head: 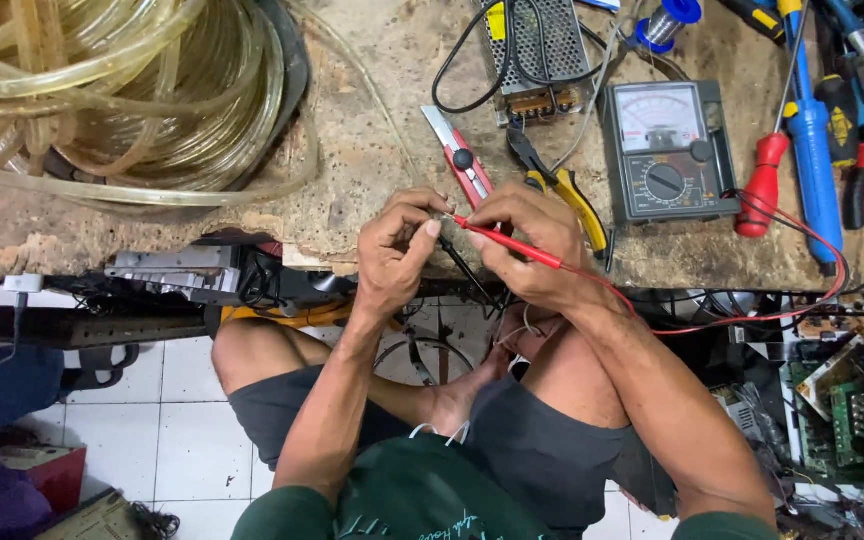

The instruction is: Testing an electronic component with a multimeter and then stripping and preparing a wire using a utility knife and pliers at a repair bench.

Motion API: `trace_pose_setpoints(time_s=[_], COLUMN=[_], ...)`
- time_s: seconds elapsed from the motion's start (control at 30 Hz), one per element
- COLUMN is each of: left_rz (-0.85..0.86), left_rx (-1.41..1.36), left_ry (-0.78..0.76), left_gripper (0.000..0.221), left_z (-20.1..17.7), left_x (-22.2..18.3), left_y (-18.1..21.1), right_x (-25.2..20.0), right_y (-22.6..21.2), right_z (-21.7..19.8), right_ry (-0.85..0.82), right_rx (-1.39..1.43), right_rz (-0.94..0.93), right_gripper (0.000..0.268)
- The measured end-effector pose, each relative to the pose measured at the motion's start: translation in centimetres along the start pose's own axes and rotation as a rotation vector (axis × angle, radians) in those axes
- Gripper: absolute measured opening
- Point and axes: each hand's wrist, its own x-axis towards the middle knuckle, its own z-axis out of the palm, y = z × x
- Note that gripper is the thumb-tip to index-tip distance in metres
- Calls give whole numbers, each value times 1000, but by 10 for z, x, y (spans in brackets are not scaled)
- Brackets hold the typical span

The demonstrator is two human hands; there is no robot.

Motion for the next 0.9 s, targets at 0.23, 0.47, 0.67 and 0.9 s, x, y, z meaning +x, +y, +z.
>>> trace_pose_setpoints(time_s=[0.23, 0.47, 0.67, 0.9], left_rz=[18, 29, 21, 7], left_rx=[15, 33, 24, 9], left_ry=[-19, -31, -19, -17], left_gripper=[22, 22, 22, 21], left_z=[0, 0, 1, 0], left_x=[3, 3, 2, 1], left_y=[4, 3, 3, 1], right_x=[1, -3, -1, -2], right_y=[-2, 3, 2, 0], right_z=[2, 3, 2, 1], right_ry=[11, 16, 1, 21], right_rx=[-2, 15, 17, 15], right_rz=[-46, -54, -50, -80], right_gripper=[4, 3, 3, 5])
